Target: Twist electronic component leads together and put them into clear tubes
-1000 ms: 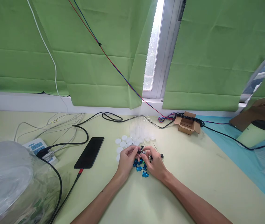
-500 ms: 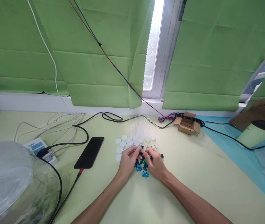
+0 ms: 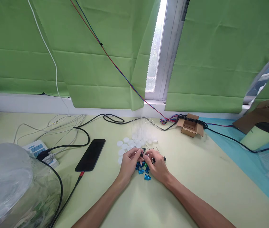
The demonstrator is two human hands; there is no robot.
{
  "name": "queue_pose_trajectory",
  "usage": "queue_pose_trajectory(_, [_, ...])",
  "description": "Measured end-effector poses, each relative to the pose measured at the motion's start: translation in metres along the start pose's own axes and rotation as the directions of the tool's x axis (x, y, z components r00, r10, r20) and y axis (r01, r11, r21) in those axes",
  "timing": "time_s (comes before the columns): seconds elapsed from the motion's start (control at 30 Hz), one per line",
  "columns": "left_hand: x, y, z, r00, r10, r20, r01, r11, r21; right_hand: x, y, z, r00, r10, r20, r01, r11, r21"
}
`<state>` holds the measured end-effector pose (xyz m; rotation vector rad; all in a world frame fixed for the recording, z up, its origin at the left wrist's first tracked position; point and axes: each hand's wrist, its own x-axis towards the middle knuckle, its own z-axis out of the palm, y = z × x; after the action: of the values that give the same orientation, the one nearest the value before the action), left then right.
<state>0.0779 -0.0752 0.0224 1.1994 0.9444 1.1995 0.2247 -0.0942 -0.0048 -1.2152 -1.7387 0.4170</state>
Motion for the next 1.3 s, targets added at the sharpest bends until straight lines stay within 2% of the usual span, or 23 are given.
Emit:
queue_pose_trajectory(0.47, [0.0008, -0.0026, -0.0015, 0.999, 0.05, 0.02, -0.052, 0.996, 0.074, 0.0025, -0.0026, -0.004, 0.998, -0.031, 0.045, 0.03, 0.999, 0.022])
queue_pose_trajectory(0.7, [0.0015, -0.005, -0.003, 0.999, 0.027, 0.034, -0.03, 0.996, 0.082, 0.0033, -0.0012, -0.0057, 0.996, -0.072, 0.048, 0.072, 0.997, -0.004])
queue_pose_trajectory(0.87, [0.0017, -0.0034, -0.0026, 0.998, 0.041, 0.038, -0.044, 0.995, 0.085, 0.0034, -0.0025, -0.0057, 0.998, -0.05, 0.037, 0.05, 0.999, 0.004])
queue_pose_trajectory(1.03, [-0.0003, 0.0002, -0.0002, 0.993, 0.119, 0.029, -0.122, 0.983, 0.139, 0.002, -0.0033, -0.003, 1.0, -0.017, 0.003, 0.017, 1.0, 0.002])
queue_pose_trajectory(1.3, [0.0007, -0.0048, -0.0008, 0.991, 0.133, 0.029, -0.135, 0.985, 0.112, 0.0018, -0.0023, -0.0023, 1.0, -0.016, -0.003, 0.016, 1.0, 0.002])
